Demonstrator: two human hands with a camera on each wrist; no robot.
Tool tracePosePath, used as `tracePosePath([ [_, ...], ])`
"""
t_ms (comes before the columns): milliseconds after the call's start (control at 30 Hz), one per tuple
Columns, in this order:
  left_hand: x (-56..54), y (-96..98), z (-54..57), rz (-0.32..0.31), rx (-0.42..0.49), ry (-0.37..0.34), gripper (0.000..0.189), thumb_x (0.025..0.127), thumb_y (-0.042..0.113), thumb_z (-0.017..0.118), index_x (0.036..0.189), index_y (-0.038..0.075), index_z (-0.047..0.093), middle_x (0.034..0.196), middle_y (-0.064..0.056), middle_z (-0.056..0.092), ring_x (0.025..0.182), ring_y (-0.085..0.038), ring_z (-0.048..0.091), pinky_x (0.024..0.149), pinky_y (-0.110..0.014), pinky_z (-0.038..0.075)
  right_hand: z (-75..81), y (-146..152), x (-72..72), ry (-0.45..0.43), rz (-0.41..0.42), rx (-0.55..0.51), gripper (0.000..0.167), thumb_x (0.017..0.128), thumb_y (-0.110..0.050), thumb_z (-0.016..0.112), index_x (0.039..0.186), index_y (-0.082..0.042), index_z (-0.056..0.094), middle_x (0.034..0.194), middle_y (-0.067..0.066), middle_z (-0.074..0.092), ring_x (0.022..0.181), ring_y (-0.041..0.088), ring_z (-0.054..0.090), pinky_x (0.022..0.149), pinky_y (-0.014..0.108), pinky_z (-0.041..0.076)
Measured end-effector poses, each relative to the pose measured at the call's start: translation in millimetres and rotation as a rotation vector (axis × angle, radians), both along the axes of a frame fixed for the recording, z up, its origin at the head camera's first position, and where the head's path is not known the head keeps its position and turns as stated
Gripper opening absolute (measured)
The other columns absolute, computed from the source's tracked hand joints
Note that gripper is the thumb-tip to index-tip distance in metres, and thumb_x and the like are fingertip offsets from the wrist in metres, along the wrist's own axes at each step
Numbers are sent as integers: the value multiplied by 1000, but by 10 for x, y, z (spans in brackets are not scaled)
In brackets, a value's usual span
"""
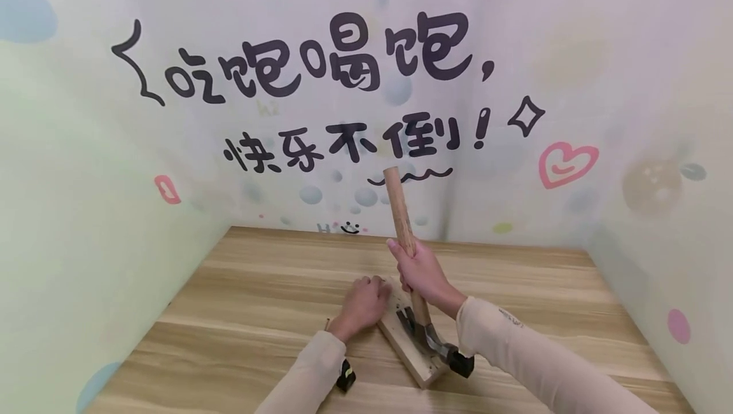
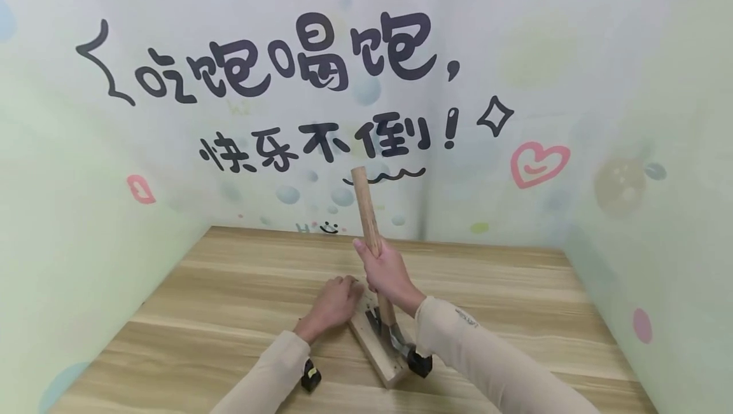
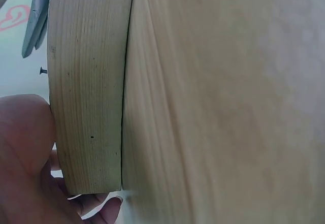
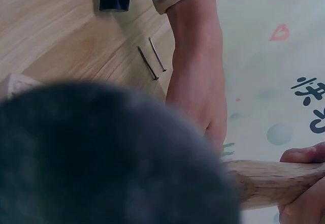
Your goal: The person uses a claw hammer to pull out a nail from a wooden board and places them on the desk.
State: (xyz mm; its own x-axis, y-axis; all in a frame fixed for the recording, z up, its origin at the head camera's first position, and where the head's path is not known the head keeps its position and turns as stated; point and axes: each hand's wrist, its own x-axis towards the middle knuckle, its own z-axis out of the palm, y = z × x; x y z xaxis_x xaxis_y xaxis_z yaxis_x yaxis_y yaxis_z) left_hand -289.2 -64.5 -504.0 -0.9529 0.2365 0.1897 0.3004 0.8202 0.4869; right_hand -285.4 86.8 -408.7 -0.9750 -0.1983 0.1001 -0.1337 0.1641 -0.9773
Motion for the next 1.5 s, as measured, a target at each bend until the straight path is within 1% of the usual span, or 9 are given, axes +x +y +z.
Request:
tracePosePath([
  [133,5,26,-22,8,-5,29,35,104,29,48,110,-2,65,94,-17,63,92,-34,60,77,-46,49,-20,-34,-85,-19,29,56,38,101,-44,54,95,-7,51,52,-2,43,38,11,41,38,25,38],
  [333,16,70,-37,-11,-63,141,24,102,22,51,93,3,63,78,-12,59,76,-30,58,64,-40,46,-27,-104,-173,-41,50,110,34,102,-40,54,94,-8,49,51,-2,43,38,12,41,37,26,37],
  [433,36,99,-32,-22,-67,171,23,101,19,51,95,2,64,77,-13,59,75,-30,57,65,-39,46,-25,-129,-199,-28,35,126,32,102,-38,54,96,-8,50,52,-3,43,37,11,41,36,25,36],
  [567,65,125,-39,-26,-73,192,23,101,17,50,101,-1,65,82,-15,63,79,-30,59,68,-40,48,-13,-135,-187,-6,5,121,31,102,-40,55,98,-9,51,53,-4,41,38,11,41,37,25,36],
  [767,68,134,-47,-26,-173,285,18,101,13,50,92,2,61,79,-12,61,76,-28,59,70,-38,47,-11,-148,-90,62,-56,113,41,98,-51,55,96,-10,53,54,-2,43,42,12,43,39,24,36],
  [933,73,153,14,12,-208,156,23,104,20,47,96,3,61,84,-12,61,78,-28,58,65,-40,49,-63,-171,-38,154,-111,101,43,96,-55,56,101,-12,60,57,-3,41,44,12,42,39,25,35],
  [1100,73,151,35,57,-215,30,31,106,25,43,104,2,63,93,-14,62,86,-30,59,70,-45,51,-96,-120,58,186,-108,-1,42,95,-54,58,99,-13,58,60,0,45,47,11,45,40,25,38],
  [1333,52,117,19,74,-242,-26,38,107,31,41,115,1,63,106,-16,65,96,-31,60,79,-46,52,-118,96,305,221,-117,-288,31,101,-31,58,94,-3,50,57,5,47,42,11,43,39,23,37],
  [1500,73,142,28,80,-217,-43,42,107,33,39,121,0,61,115,-18,64,105,-34,59,88,-48,50,-127,220,419,273,-137,-318,32,103,-28,55,90,0,47,57,6,46,42,11,43,40,25,38],
])
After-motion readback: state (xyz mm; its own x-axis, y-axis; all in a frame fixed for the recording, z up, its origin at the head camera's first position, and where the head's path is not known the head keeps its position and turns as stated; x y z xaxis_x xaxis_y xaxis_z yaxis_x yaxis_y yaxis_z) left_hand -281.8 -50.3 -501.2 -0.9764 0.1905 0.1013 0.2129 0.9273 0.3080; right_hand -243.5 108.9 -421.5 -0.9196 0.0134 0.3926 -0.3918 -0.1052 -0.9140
